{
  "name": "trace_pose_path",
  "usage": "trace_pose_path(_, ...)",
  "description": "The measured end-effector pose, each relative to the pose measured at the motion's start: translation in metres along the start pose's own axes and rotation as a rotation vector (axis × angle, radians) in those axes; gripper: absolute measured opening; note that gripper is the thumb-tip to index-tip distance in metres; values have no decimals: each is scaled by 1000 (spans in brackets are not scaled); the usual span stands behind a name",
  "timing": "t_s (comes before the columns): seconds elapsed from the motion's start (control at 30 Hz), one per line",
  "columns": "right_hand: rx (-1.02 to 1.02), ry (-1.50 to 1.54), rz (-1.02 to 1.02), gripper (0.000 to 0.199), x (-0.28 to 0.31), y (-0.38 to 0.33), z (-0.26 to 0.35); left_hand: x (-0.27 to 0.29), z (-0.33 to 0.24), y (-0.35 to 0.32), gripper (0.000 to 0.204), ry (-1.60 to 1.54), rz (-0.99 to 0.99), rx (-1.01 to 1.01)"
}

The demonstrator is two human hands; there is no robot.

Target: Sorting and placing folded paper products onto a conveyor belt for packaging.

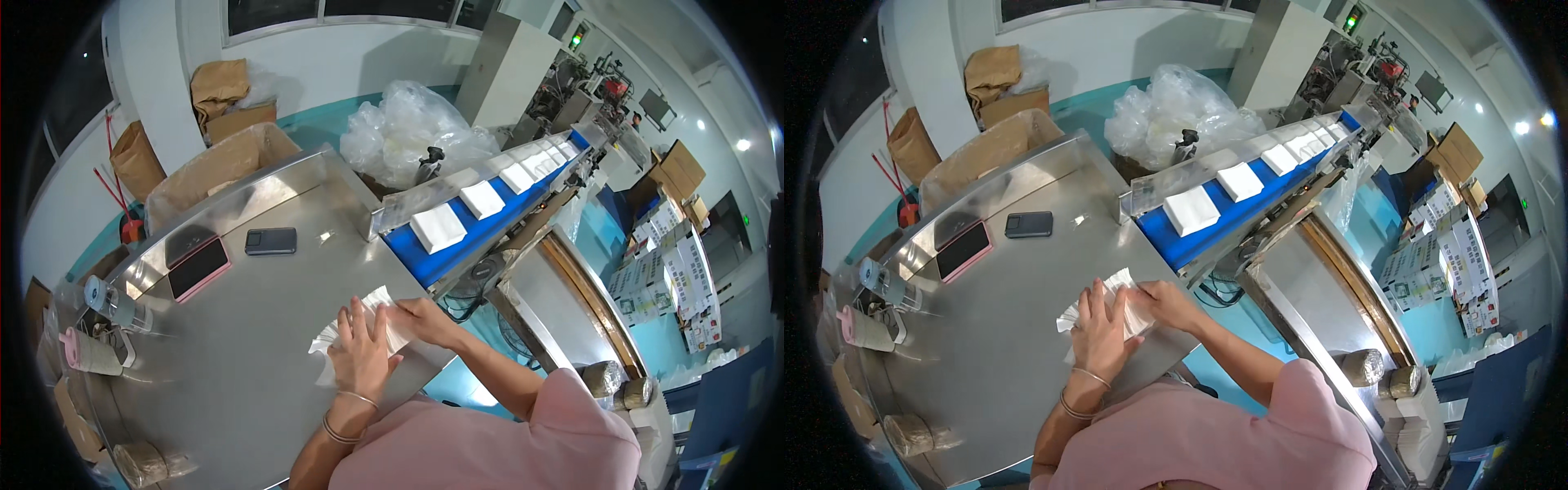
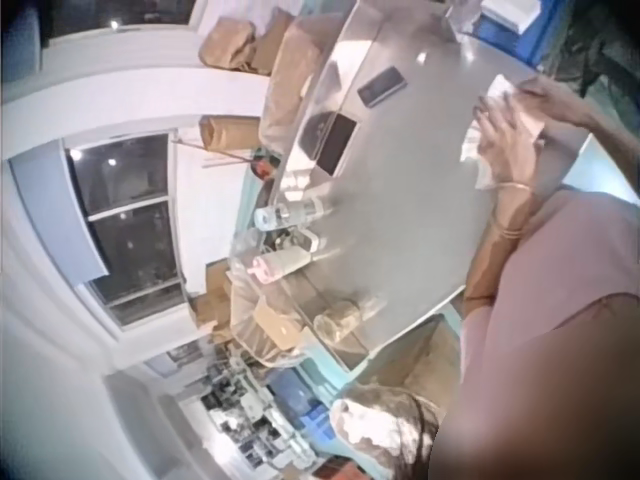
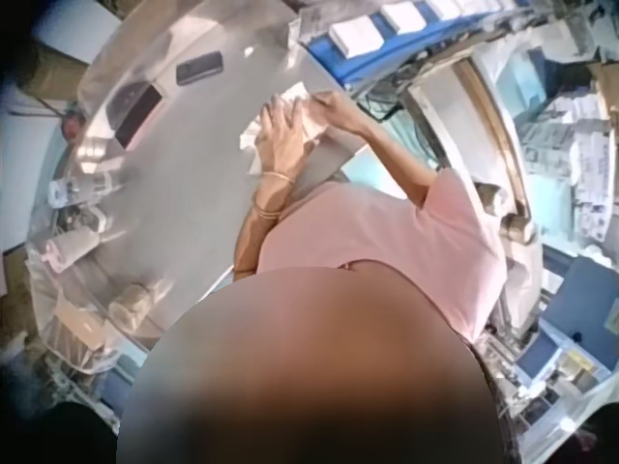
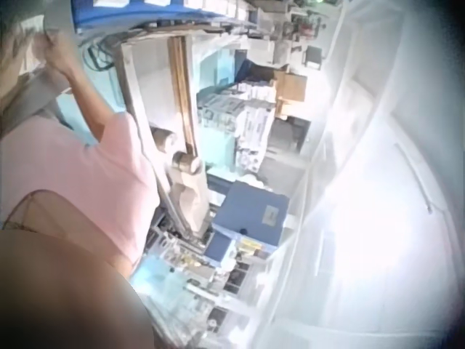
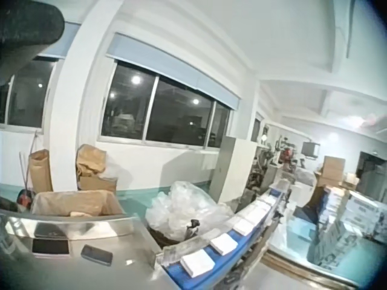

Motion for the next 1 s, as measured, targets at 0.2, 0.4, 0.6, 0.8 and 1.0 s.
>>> trace_pose_path(0.2,344,-195,-16,22,3,-1,-4,3,-4,-2,77,84,26,5)
trace_pose_path(0.4,-378,981,-146,46,25,13,-45,1,0,-3,79,42,-7,-16)
trace_pose_path(0.6,119,4,33,31,-2,-5,2,0,-4,-2,82,-24,-73,-43)
trace_pose_path(0.8,45,-24,85,27,8,-6,10,-2,-3,-4,79,21,-13,-46)
trace_pose_path(1.0,-334,939,-175,49,28,17,-60,0,-5,-2,81,-29,-38,-71)
Point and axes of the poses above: each hand's wrist, its own y-axis towards the middle knuckle, its own x-axis out of the back of the hand, z = x × y, the point moved 5 cm from there along y, towards the middle knuckle, and after that the axes turned 10 degrees about -x, right-handed, at the moved point
